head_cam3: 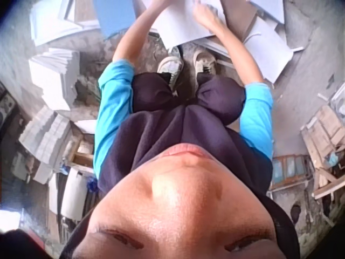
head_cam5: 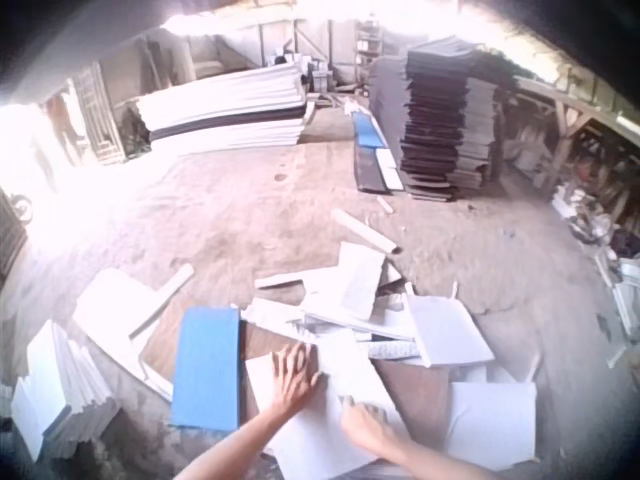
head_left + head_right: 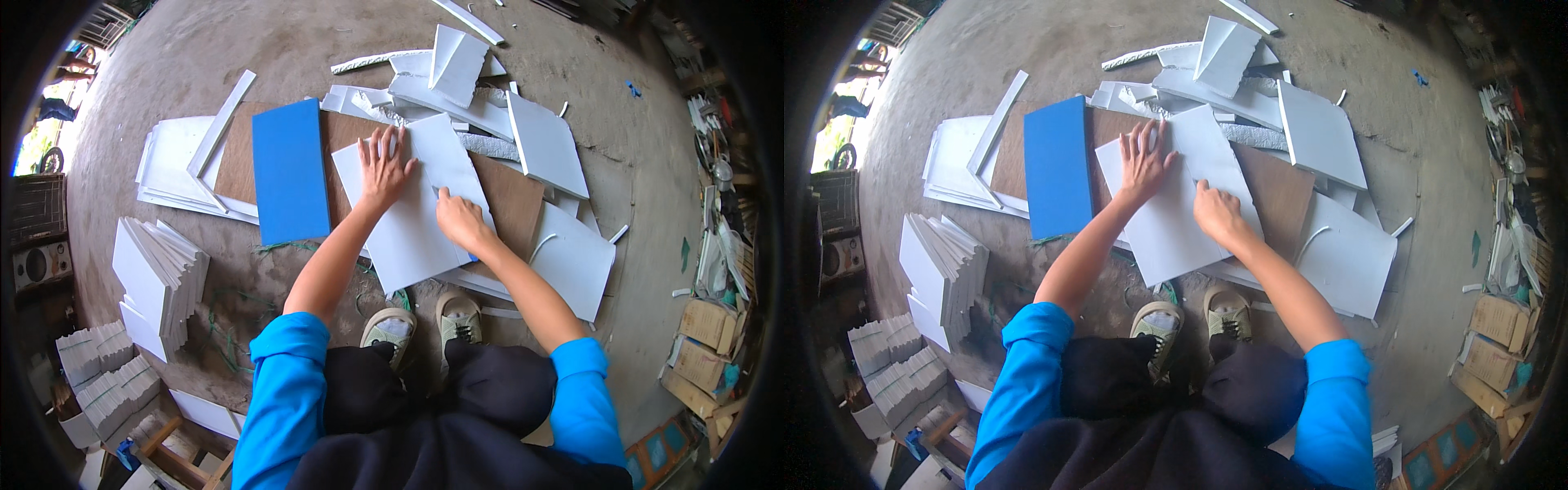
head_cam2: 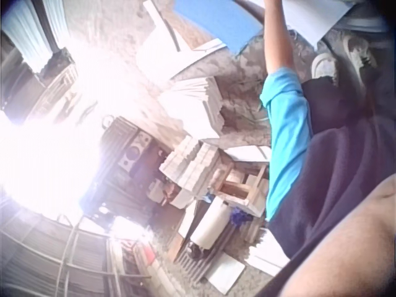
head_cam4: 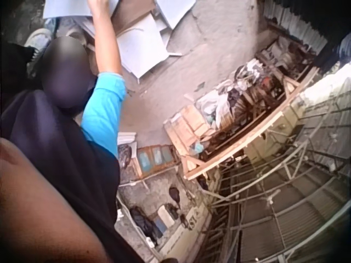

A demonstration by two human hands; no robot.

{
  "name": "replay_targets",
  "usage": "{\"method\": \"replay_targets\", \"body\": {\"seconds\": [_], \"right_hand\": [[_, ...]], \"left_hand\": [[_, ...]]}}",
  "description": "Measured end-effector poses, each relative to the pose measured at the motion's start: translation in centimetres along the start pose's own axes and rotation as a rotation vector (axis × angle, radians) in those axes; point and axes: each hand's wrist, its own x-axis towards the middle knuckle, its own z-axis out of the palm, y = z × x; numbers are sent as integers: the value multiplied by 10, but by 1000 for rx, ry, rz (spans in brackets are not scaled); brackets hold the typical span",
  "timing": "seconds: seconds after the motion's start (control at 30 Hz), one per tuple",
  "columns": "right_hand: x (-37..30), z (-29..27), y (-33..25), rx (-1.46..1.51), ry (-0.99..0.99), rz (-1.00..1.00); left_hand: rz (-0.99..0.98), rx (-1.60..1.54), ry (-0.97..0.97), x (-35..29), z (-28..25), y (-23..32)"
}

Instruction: The person uses a utility knife to cut blue and white rectangular sheets of material. They place a blue sheet on a white sheet, score the edges, and snap the material to separate pieces. The person repeats this process for multiple sheets, stacking the cut pieces on the floor.

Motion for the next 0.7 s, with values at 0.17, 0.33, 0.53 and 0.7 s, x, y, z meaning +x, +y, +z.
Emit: {"method": "replay_targets", "body": {"seconds": [0.17, 0.33, 0.53, 0.7], "right_hand": [[35, -8, 1, -17, 45, -5], [35, -18, -7, -45, -14, 33], [23, -13, -1, -82, -31, 41], [-5, -8, 4, -75, -51, 36]], "left_hand": [[125, -107, -54, 16, 4, -4], [113, -99, -115, 8, -2, 3], [97, -82, -131, 10, -4, 6], [95, -64, -122, 10, -2, 5]]}}
